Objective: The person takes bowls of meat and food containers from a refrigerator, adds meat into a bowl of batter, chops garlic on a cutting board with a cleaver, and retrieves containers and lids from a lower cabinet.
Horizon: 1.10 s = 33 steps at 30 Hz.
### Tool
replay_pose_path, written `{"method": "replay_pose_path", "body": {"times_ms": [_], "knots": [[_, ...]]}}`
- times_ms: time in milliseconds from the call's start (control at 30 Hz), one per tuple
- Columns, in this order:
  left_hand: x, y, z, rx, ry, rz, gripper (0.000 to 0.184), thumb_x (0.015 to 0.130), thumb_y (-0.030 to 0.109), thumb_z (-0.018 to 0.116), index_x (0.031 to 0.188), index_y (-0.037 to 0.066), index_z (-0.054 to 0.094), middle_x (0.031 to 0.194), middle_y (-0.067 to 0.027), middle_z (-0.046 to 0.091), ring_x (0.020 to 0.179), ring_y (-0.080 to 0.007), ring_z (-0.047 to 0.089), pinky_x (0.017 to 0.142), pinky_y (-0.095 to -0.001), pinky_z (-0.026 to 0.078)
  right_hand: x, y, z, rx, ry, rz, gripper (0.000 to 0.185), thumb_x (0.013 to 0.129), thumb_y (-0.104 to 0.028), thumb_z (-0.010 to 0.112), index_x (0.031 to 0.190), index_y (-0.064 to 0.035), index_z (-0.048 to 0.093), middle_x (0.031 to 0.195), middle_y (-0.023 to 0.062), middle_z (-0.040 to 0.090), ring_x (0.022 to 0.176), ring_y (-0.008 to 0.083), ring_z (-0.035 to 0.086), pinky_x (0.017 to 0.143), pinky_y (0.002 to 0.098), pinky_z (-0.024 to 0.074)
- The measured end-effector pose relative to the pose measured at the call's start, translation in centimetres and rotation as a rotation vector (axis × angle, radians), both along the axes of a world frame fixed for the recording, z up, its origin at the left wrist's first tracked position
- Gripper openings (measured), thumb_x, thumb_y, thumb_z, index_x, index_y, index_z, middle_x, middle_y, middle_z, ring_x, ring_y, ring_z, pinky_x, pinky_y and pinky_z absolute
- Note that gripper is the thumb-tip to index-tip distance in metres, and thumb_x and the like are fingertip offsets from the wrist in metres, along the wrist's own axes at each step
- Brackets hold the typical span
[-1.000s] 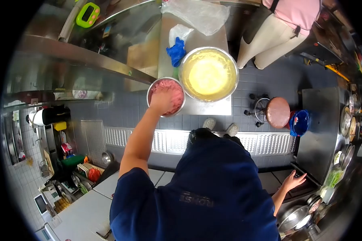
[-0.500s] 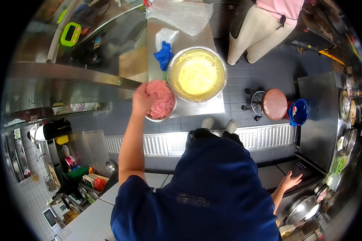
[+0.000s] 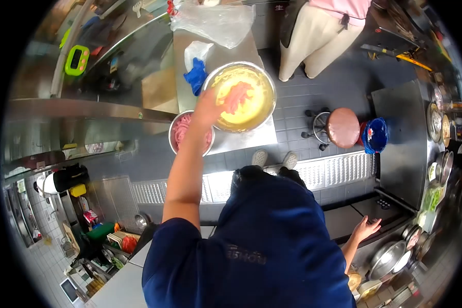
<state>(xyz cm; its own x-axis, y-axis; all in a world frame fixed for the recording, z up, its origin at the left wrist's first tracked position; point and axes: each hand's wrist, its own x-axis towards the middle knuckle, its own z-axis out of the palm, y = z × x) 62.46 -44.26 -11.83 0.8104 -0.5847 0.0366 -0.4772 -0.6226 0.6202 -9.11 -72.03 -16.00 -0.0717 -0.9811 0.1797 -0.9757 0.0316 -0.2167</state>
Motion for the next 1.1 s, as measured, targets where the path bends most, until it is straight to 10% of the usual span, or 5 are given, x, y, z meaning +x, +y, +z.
{"method": "replay_pose_path", "body": {"times_ms": [667, 767, 867, 1067, 1100], "knots": [[-4.7, 13.7, -3.1, 0.124, -0.072, 0.292, 0.019, 0.091, 0.019, 0.067, 0.094, 0.001, 0.072, 0.097, -0.0188, 0.072, 0.083, -0.0358, 0.07, 0.072, -0.0425, 0.056, 5.1, -1.2, 0.0, 0.03, -0.029, 0.183, 0.077, 0.094, -0.025, 0.071, 0.159, -0.009, 0.032, 0.161, 0.0326, 0.022, 0.149, 0.0472, 0.026, 0.121, 0.0501, 0.0285], [-8.2, 8.7, -1.7, -0.289, 0.783, 0.411, 0.023, 0.095, 0.021, 0.067, 0.095, -0.002, 0.07, 0.089, -0.0147, 0.073, 0.078, -0.0273, 0.072, 0.067, -0.037, 0.058, 6.9, -0.8, 0.8, -0.017, -0.007, 0.247, 0.078, 0.09, -0.021, 0.074, 0.156, -0.0054, 0.036, 0.159, 0.031, 0.029, 0.146, 0.0461, 0.03, 0.121, 0.05, 0.0275], [-12.5, 4.5, -6.8, -0.791, 1.471, 0.598, 0.069, 0.1, 0.029, 0.066, 0.147, -0.006, 0.03, 0.14, -0.0258, 0.045, 0.119, -0.0406, 0.059, 0.101, -0.0535, 0.055, 9.4, 0.4, 3.3, -0.063, -0.087, 0.357, 0.08, 0.081, -0.012, 0.077, 0.152, -0.0035, 0.041, 0.155, 0.0277, 0.038, 0.143, 0.0441, 0.035, 0.12, 0.0483, 0.0276], [-11.6, 1.5, -14.1, -1.127, 1.515, 0.729, 0.058, 0.104, 0.02, 0.057, 0.148, -0.008, 0.031, 0.154, -0.0251, 0.03, 0.142, -0.0373, 0.036, 0.116, -0.0488, 0.045, 11.8, 4.4, 7.0, 0.009, -0.256, 0.125, 0.084, 0.082, -0.008, 0.076, 0.156, -0.0088, 0.036, 0.165, 0.0266, 0.018, 0.148, 0.0464, 0.029, 0.119, 0.0477, 0.0362], [-11.9, 2.2, -14.4, -0.973, 1.346, 0.458, 0.053, 0.105, 0.017, 0.055, 0.147, -0.009, 0.034, 0.153, -0.0246, 0.032, 0.142, -0.0368, 0.036, 0.115, -0.0465, 0.046, 11.0, 4.6, 6.7, 0.004, -0.253, 0.107, 0.083, 0.083, -0.009, 0.076, 0.156, -0.0092, 0.036, 0.165, 0.0263, 0.017, 0.149, 0.0461, 0.028, 0.119, 0.0478, 0.0357]]}}
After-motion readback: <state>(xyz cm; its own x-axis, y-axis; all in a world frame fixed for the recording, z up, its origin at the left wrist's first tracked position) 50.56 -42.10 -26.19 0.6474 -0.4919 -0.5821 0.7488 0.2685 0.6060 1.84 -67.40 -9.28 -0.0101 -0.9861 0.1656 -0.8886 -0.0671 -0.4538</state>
